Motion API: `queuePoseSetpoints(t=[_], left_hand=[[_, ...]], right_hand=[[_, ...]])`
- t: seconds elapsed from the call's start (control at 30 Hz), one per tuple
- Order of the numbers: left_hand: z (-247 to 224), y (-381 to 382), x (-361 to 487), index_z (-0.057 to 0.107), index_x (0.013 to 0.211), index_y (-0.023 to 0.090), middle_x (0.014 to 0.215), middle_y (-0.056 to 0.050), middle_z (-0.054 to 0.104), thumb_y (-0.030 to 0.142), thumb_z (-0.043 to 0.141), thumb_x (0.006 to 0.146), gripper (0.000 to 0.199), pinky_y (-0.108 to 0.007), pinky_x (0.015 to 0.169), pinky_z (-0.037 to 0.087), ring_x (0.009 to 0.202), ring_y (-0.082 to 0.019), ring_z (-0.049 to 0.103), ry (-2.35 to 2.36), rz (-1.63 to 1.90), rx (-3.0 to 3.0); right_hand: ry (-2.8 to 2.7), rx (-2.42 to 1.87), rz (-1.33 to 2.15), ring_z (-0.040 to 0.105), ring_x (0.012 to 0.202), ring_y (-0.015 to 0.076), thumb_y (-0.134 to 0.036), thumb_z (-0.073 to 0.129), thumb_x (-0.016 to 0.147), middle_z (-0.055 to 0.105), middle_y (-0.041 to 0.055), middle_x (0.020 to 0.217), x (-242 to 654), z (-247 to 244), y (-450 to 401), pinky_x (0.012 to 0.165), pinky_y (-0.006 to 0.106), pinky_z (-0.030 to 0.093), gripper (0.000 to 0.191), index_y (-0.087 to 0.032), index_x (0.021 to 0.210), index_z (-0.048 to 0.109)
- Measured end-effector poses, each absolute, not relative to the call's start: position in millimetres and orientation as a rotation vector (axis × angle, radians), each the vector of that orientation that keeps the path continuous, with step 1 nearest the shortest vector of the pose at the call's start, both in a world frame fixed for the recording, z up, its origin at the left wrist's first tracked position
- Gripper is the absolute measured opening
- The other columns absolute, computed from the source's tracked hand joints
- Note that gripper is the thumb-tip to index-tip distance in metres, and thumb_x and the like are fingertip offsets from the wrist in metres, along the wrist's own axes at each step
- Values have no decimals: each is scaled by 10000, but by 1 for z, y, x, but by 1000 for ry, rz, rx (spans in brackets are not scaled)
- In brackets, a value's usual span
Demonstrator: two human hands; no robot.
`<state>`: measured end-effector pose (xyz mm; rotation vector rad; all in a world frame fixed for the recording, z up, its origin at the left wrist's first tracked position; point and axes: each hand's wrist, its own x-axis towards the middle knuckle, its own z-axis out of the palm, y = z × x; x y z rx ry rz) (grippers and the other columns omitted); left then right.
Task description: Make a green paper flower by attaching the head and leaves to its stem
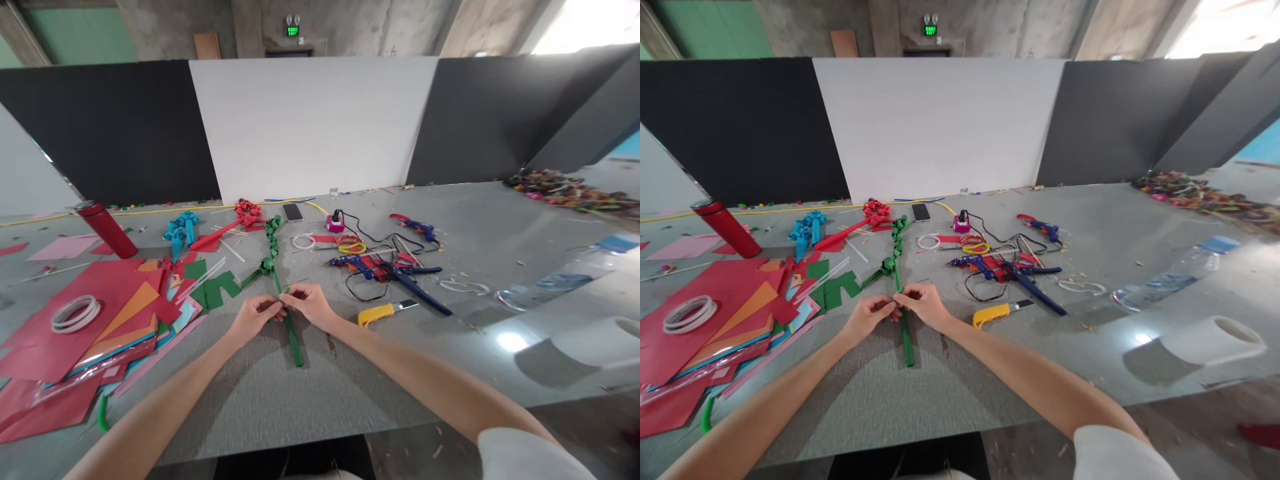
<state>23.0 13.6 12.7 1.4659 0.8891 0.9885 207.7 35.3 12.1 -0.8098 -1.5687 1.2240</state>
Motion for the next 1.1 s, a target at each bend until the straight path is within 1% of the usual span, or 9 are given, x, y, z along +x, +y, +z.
queuePoseSetpoints(t=[0.2,0.37,0.5,0.63,0.77,0.83,0.97,1.03,1.1], left_hand=[[13,13,23,737,814,150,738,-77,751,470,672,854,329,-281,668,549,658,-175,681,909,968,1520],[9,14,23,726,812,155,729,-76,748,500,657,858,356,-277,656,547,647,-176,677,880,970,1507],[11,14,23,719,838,155,719,-75,744,515,637,866,370,-279,646,541,634,-177,675,869,948,1536],[13,14,24,712,841,162,685,-61,733,507,626,872,357,-274,632,529,617,-176,670,893,922,1575],[13,13,24,693,773,172,657,-45,718,480,604,891,342,-257,631,513,613,-168,659,958,938,1601],[12,12,25,683,746,174,642,-43,714,475,600,894,345,-254,627,507,609,-168,657,988,942,1603],[9,12,25,685,781,174,640,-42,717,479,594,897,339,-258,614,504,606,-177,668,988,947,1593],[7,11,24,686,806,173,647,-43,721,478,577,909,340,-258,617,505,613,-179,676,1000,945,1599],[6,11,23,689,835,173,656,-40,726,470,554,925,338,-254,630,507,627,-178,684,1023,940,1628]], right_hand=[[-1583,-794,1245,473,510,100,-516,739,777,578,-14,573,208,14,33,495,230,365,376,-168,664,659],[-1603,-778,1217,468,521,106,-555,661,830,586,-5,599,209,20,31,511,239,383,408,-172,687,676],[-1633,-800,1155,450,523,109,-548,646,845,554,-10,565,209,22,31,508,240,364,433,-172,631,651],[-1629,-831,1098,496,565,131,-528,647,852,565,0,572,209,20,32,550,254,385,443,-176,584,631],[-1521,-870,1037,532,605,155,-524,648,851,593,15,595,210,18,35,591,275,414,456,-184,551,607],[-1436,-891,994,526,603,156,-519,650,852,583,13,594,211,16,36,592,278,417,427,-185,586,634],[-1349,-937,935,498,576,147,-508,658,849,569,6,592,211,14,38,560,274,403,365,-179,696,701],[-1364,-944,929,496,567,144,-512,657,847,580,9,598,210,14,36,549,272,401,372,-178,689,697],[-1427,-929,952,524,584,147,-522,674,827,629,21,647,209,14,34,561,270,420,367,-180,696,699]])
